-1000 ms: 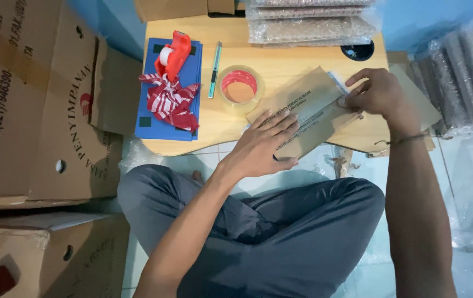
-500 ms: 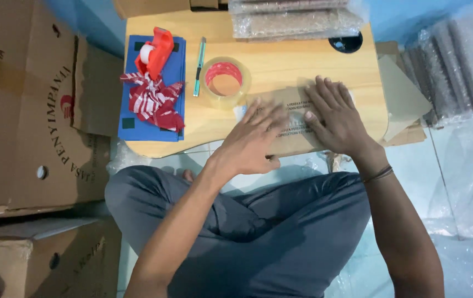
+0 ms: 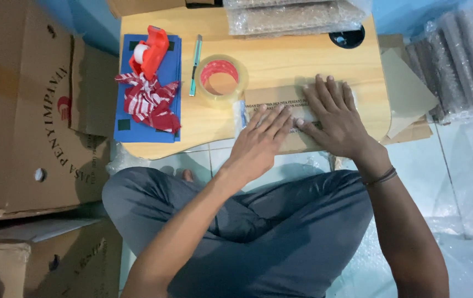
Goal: Wrapping small mirrors in bubble wrap and cardboard and securing them with tape for shipping.
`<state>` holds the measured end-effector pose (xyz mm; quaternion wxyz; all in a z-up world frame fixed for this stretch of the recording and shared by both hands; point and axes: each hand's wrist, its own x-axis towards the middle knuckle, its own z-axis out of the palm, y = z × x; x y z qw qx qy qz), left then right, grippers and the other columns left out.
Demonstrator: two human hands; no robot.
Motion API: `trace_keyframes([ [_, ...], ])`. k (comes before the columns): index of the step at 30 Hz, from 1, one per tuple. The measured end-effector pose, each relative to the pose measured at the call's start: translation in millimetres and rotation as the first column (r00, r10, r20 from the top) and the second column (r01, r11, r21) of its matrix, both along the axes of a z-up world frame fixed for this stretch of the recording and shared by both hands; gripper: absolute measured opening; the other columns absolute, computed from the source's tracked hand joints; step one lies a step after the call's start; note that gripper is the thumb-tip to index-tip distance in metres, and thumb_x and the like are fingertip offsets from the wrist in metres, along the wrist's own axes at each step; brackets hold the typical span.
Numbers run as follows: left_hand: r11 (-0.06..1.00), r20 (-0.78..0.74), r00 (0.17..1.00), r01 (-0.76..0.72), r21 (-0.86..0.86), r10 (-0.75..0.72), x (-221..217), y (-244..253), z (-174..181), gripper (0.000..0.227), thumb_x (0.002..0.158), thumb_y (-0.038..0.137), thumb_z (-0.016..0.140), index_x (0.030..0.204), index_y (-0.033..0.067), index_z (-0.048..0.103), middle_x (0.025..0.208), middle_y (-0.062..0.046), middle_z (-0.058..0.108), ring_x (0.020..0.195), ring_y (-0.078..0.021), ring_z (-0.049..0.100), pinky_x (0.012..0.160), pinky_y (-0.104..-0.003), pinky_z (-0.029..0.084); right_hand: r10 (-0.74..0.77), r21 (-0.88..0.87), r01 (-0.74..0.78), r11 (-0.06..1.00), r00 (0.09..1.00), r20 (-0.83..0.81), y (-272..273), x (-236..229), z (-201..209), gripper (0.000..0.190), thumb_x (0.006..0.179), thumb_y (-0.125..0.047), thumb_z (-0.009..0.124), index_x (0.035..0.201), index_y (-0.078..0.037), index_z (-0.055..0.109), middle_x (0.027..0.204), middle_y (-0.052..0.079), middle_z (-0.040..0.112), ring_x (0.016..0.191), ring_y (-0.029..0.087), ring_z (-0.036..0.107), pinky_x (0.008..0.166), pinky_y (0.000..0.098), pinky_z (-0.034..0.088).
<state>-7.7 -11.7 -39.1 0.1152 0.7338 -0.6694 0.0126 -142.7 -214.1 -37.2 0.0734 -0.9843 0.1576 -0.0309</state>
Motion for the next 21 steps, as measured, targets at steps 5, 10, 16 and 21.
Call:
trace_keyframes([
  [5, 0.987, 0.046, 0.999, -0.01, 0.163, 0.003, 1.3, -5.1, 16.2, 0.082, 0.085, 0.012, 0.074, 0.158, 0.0057, 0.038, 0.166, -0.012, 0.034, 0.157, -0.0285, 0.021, 0.131, -0.049, 0.004, -0.02, 0.037, 0.022, 0.999, 0.999, -0.043, 2.4, 0.2, 4.3, 0.081, 0.103, -0.073, 0.03, 0.165, -0.02, 0.033, 0.174, 0.015, 0.015, 0.161, 0.034, 0.004, 0.128, 0.0532, -0.003],
  [10, 0.987, 0.038, 0.999, -0.015, 0.16, 0.009, -13.5, -19.5, 23.2, 0.107, 0.072, 0.015, 0.09, 0.16, 0.0076, 0.031, 0.162, -0.019, 0.035, 0.155, -0.0358, 0.026, 0.13, -0.055, 0.011, -0.077, 0.156, 0.089, 0.984, 0.994, -0.082, 7.0, 2.9, 12.6, 0.069, 0.109, -0.06, 0.008, 0.166, -0.025, 0.025, 0.175, 0.009, 0.006, 0.16, 0.03, -0.002, 0.127, 0.052, -0.007],
  [16, 0.984, 0.081, 0.996, -0.051, 0.173, 0.037, -32.5, -28.4, 11.9, 0.083, 0.083, 0.005, 0.072, 0.157, 0.0001, 0.035, 0.163, -0.023, 0.037, 0.156, -0.0338, 0.026, 0.129, -0.056, 0.004, -0.1, 0.273, 0.126, 0.954, 0.989, -0.106, 3.6, 4.9, 15.7, 0.083, 0.1, -0.056, -0.017, 0.166, -0.026, 0.023, 0.175, 0.01, 0.006, 0.159, 0.032, -0.004, 0.126, 0.0519, -0.009],
  [21, 0.986, 0.18, 0.981, -0.101, 0.134, 0.077, -39.6, -36.0, 5.1, 0.084, 0.081, 0.004, 0.075, 0.155, -0.0035, 0.037, 0.159, -0.028, 0.039, 0.152, -0.04, 0.032, 0.128, -0.058, 0.011, -0.125, 0.285, 0.146, 0.947, 0.988, -0.091, 12.2, 6.1, 23.5, 0.075, 0.101, -0.038, -0.013, 0.167, -0.03, 0.022, 0.175, 0.007, 0.006, 0.159, 0.031, -0.002, 0.127, 0.0512, -0.008],
])
